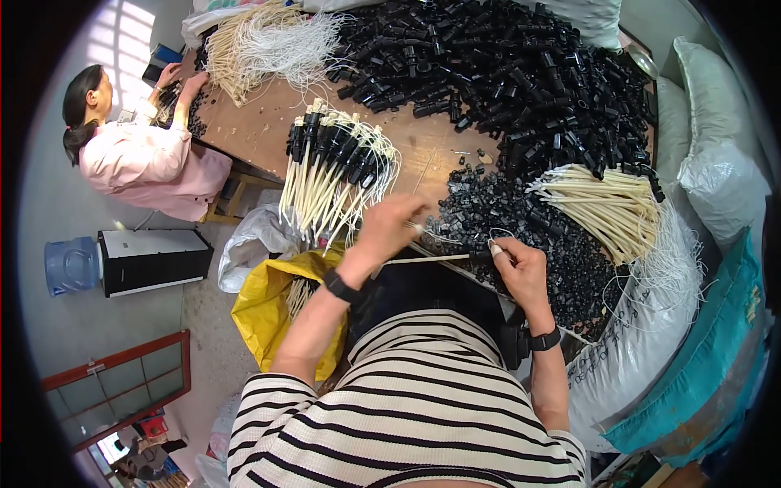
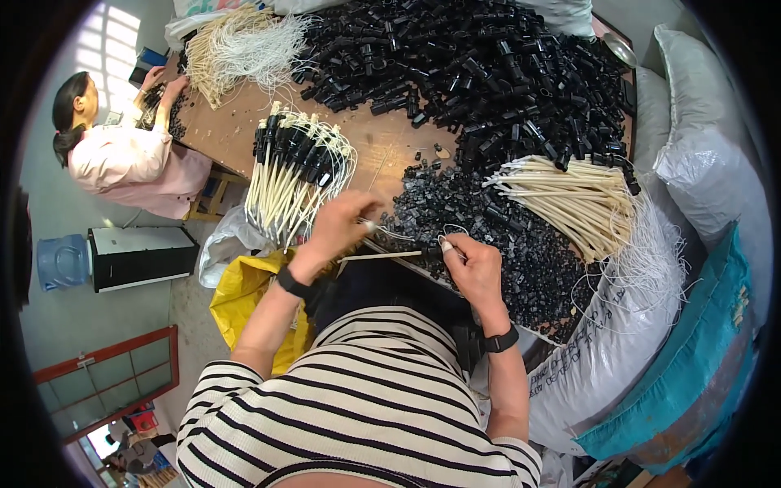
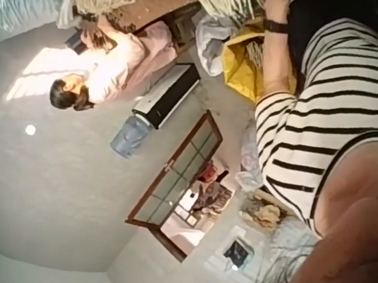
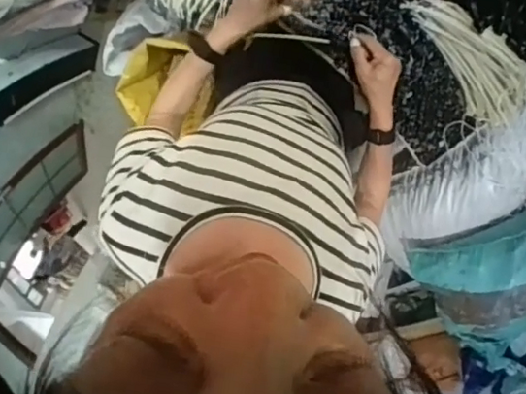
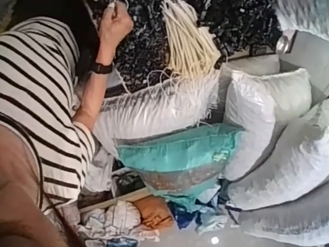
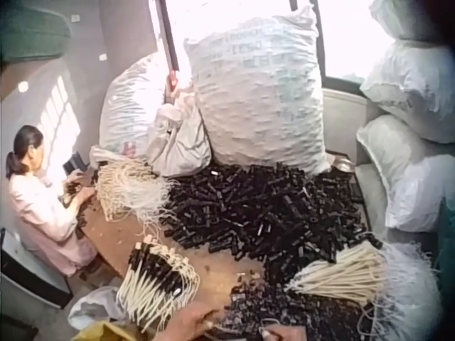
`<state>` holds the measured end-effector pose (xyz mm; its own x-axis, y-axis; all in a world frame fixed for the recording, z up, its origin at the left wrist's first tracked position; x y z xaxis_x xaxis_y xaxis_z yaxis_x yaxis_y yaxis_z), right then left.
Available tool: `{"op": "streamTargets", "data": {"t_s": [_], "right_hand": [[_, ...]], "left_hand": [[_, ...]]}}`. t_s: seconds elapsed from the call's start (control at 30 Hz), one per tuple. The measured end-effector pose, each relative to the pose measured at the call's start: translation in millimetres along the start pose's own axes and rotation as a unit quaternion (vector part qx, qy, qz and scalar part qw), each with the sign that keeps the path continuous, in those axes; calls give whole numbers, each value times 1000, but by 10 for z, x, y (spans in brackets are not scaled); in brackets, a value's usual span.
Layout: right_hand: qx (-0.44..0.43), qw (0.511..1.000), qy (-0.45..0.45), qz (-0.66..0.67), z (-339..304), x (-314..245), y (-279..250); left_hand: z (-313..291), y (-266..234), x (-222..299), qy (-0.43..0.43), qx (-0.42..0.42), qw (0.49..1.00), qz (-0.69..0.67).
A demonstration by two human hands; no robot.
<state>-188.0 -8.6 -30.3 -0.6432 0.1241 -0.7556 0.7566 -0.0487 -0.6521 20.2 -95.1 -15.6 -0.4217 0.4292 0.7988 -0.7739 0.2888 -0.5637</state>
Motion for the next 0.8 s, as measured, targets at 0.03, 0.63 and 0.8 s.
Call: {"op": "streamTargets", "data": {"t_s": [0.03,0.63,0.8], "right_hand": [[0,1000,-1,1,3,-13,14],[35,997,61,27,-9,45,19],[38,997,61,27,-6,64,55]], "left_hand": [[27,75,-32,0,0,1000,1],[288,54,-266,-12,75,996,54],[312,112,-317,-36,52,998,25]]}}
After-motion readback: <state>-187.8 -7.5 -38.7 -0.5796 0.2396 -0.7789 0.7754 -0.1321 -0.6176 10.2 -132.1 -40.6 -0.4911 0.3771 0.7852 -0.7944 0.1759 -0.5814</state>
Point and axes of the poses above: each hand's wrist, its own z-axis towards the middle knuckle, its own y-axis out of the palm, x = y × z, the point moved 9 cm from there along z, towards the middle knuckle, and after that the axes turned 13 degrees about -z, right-handed, at the moved point
